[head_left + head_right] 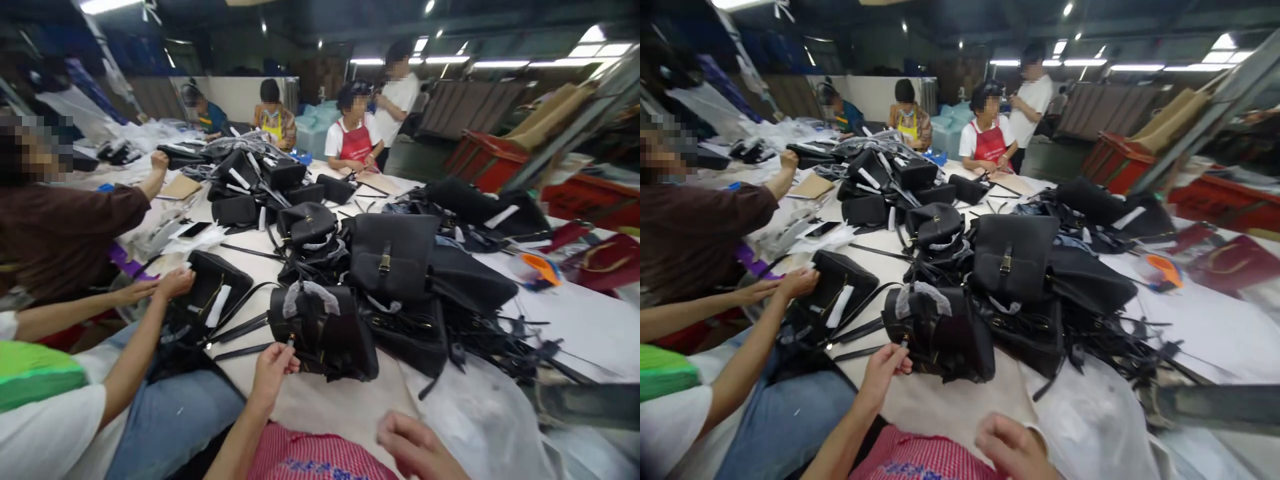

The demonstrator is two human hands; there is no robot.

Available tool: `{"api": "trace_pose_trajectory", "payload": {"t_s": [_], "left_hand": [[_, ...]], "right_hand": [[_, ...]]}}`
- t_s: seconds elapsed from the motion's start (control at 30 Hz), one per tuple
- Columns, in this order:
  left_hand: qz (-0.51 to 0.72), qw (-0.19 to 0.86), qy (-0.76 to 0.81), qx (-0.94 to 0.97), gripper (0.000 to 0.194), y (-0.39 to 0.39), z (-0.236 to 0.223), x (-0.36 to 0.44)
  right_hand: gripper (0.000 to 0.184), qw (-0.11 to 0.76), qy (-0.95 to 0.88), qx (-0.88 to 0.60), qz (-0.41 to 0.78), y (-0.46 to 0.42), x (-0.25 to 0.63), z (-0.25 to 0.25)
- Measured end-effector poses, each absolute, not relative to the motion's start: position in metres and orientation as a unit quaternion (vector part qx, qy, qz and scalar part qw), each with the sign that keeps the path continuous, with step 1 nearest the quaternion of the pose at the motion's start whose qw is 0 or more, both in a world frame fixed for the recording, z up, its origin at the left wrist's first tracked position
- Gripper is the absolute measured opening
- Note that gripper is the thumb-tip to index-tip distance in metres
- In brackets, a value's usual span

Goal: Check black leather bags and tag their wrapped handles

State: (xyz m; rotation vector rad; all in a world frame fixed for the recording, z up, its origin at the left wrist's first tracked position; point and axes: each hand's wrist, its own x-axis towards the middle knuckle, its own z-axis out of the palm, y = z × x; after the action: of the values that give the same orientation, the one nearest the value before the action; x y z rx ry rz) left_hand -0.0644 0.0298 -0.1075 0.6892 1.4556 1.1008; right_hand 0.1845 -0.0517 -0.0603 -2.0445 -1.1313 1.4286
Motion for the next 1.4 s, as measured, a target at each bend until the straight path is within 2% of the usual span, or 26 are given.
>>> {"api": "trace_pose_trajectory", "payload": {"t_s": [0.03,0.1,0.13,0.3,0.43,0.6,0.83,0.97,1.07,1.23,1.4], "left_hand": [[0.466,0.560,0.619,0.293,0.031,0.027,-0.109,-0.064],[0.465,0.561,0.618,0.296,0.029,0.020,-0.110,-0.064],[0.465,0.561,0.617,0.297,0.028,0.017,-0.110,-0.063],[0.464,0.577,0.607,0.290,0.026,0.010,-0.109,-0.060],[0.468,0.572,0.611,0.284,0.020,0.008,-0.108,-0.056],[0.467,0.556,0.622,0.294,0.017,0.007,-0.107,-0.050],[0.462,0.522,0.637,0.330,0.016,0.005,-0.097,-0.048],[0.455,0.474,0.665,0.354,0.006,0.002,-0.090,-0.049],[0.426,0.419,0.700,0.392,0.027,0.001,-0.088,-0.049],[0.397,0.409,0.703,0.426,0.035,0.001,-0.094,-0.047],[0.357,0.334,0.705,0.513,0.052,-0.003,-0.106,-0.051]], "right_hand": [[0.024,0.189,-0.429,-0.677,0.568,-0.037,0.163,-0.051],[0.017,0.189,-0.463,-0.497,0.709,-0.007,0.119,-0.033],[0.016,0.182,-0.480,-0.451,0.731,0.008,0.100,-0.027],[0.019,0.189,-0.584,-0.489,0.620,0.057,0.061,-0.037],[0.022,0.177,-0.625,-0.547,0.528,0.062,0.067,-0.061],[0.027,0.152,-0.641,-0.621,0.424,0.057,0.065,-0.065],[0.024,0.127,-0.652,-0.627,0.408,0.062,0.063,-0.063],[0.024,0.136,-0.649,-0.620,0.420,0.063,0.062,-0.063],[0.025,0.155,-0.655,-0.579,0.459,0.064,0.064,-0.068],[0.028,0.173,-0.656,-0.525,0.513,0.067,0.070,-0.079],[0.025,0.158,-0.662,-0.557,0.476,0.067,0.071,-0.081]]}}
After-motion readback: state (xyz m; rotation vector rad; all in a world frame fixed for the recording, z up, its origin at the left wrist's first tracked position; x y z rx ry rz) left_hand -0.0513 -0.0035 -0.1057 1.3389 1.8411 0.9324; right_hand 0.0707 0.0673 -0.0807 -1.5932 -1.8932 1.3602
